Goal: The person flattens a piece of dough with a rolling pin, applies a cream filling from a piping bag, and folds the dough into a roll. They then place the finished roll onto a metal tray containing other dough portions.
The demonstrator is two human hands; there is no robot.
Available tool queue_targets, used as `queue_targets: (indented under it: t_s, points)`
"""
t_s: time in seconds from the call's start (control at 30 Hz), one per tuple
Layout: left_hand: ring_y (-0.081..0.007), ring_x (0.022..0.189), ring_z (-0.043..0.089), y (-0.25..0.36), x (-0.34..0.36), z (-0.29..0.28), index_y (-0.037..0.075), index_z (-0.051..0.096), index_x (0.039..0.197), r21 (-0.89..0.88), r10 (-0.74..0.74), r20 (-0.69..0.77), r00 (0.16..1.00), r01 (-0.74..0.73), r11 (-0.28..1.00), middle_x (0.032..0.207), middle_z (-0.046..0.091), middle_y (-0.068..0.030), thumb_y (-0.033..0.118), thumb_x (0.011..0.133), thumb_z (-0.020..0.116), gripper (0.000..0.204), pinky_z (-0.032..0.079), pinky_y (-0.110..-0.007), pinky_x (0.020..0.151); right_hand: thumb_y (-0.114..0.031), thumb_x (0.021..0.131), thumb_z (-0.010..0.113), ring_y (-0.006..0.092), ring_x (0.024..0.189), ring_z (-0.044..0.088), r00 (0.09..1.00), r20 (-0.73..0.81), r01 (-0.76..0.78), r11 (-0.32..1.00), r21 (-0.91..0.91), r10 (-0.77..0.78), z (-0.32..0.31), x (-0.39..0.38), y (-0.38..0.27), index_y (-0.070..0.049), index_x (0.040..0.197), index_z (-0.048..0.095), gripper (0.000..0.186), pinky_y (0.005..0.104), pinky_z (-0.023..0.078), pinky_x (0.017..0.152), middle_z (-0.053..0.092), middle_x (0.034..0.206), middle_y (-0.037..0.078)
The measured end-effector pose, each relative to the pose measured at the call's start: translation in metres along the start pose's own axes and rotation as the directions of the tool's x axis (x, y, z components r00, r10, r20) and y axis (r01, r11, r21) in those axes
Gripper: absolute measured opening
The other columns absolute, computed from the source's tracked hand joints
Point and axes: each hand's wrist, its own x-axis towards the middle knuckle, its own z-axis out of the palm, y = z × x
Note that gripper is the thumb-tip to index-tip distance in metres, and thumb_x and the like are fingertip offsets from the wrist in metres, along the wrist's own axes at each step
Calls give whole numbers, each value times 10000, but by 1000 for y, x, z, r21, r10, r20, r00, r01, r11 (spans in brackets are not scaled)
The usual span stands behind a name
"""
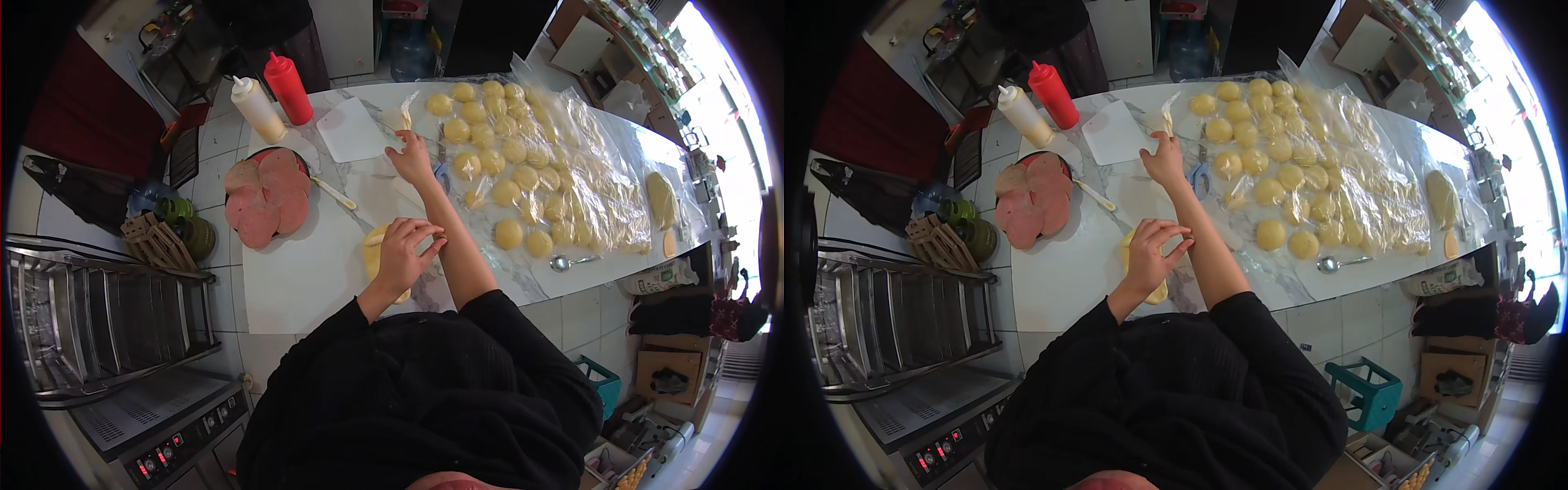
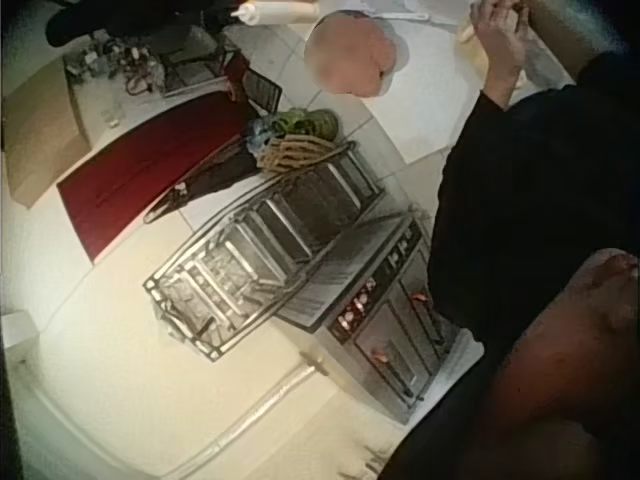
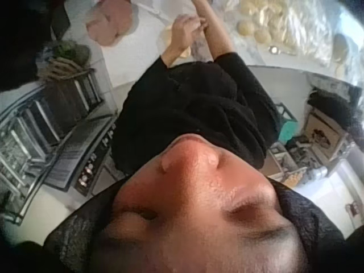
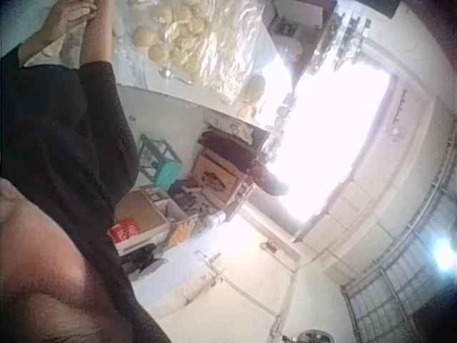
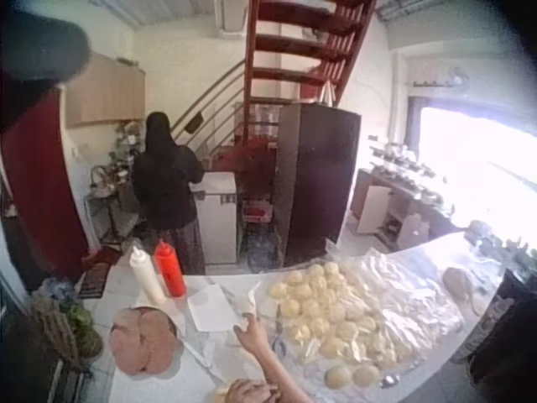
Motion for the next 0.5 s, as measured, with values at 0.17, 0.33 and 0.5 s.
queue_targets:
  t_s: [0.17, 0.33, 0.5]
  points:
    - [-232, 796, 560, -1, -2, 1, 73, 636, 814, 11, 57, -19, 998, -57, 998, 833, 625, -20, 120, 703, 725, 151, 453, -340, 722, -226, 721, 691, 343, 980, 547, 999, 15, -32, 995, 92, 30, 4, 0, -3, -84, 1140, 522, 474, 400, 442, 851, 521, 1087, 190]
    - [-223, 794, 562, -2, 0, 2, 77, 623, 816, -34, -18, 32, 999, 19, 999, 825, 629, -27, 104, 715, 700, 130, 454, -335, 720, -208, 721, 689, 288, 913, 582, 998, 26, -52, 994, 96, 49, -1, -3, -8, -80, 1117, 545, 440, 373, 465, 801, 539, 1065, 173]
    - [-231, 849, 576, -41, 22, 2, 77, 643, 897, -37, -168, -99, 981, 165, 986, 866, 642, -50, 80, 729, 655, 169, 446, -355, 751, -174, 732, 674, 244, 759, 619, 1000, -5, -12, 989, 148, 13, -15, -7, 9, -54, 1028, 597, 329, 354, 487, 718, 601, 1007, 144]
